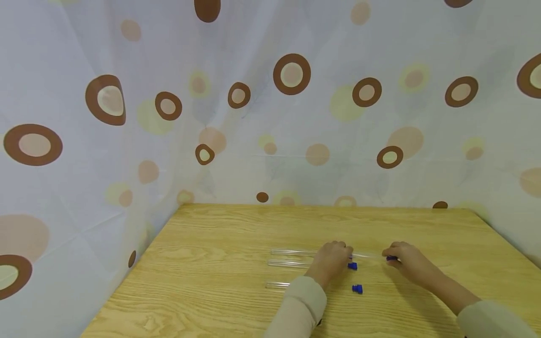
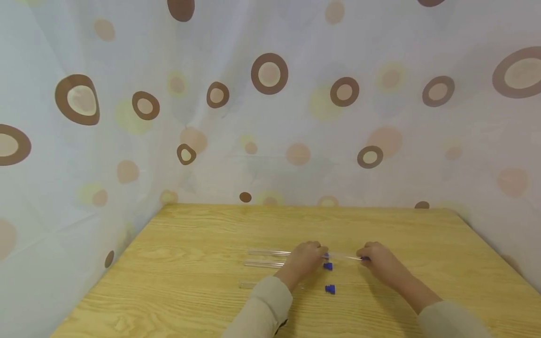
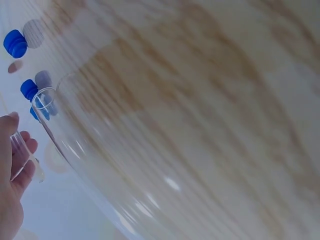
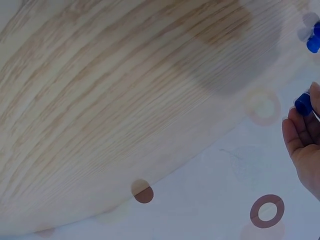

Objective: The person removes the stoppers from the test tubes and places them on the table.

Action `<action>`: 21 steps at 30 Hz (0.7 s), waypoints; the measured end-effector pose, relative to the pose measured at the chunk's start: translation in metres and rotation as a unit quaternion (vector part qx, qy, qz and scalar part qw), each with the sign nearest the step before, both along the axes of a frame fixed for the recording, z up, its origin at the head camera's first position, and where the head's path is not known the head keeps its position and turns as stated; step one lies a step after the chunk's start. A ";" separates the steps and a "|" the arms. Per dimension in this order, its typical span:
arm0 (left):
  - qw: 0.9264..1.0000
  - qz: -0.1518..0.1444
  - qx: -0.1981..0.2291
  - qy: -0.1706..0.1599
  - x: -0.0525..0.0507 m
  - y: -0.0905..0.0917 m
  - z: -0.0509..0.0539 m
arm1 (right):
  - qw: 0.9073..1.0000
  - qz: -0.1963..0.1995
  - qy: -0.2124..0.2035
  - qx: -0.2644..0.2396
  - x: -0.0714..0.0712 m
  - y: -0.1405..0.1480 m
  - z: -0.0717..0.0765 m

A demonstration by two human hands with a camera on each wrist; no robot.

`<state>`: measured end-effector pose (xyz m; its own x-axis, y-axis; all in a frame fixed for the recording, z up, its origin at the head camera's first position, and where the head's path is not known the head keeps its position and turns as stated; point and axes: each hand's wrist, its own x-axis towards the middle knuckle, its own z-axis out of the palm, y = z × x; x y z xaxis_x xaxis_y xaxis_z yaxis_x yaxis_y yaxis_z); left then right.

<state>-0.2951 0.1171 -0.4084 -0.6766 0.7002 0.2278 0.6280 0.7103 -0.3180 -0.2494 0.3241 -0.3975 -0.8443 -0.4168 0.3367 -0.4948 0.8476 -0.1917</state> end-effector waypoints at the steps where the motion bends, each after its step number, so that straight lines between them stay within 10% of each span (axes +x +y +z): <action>1: 1.000 -0.002 0.000 0.001 0.000 0.000 0.000 | 1.000 -0.001 -0.002 0.001 0.000 -0.001 0.000; 21: 0.999 -0.018 0.037 0.015 -0.003 -0.018 0.004 | 0.999 -0.014 0.041 -0.017 0.000 -0.015 0.000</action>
<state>-0.2981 0.0986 -0.4042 -0.6434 0.7045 0.2997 0.6449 0.7097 -0.2836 -0.2493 0.3094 -0.3979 -0.8243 -0.3808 0.4190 -0.4864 0.8551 -0.1797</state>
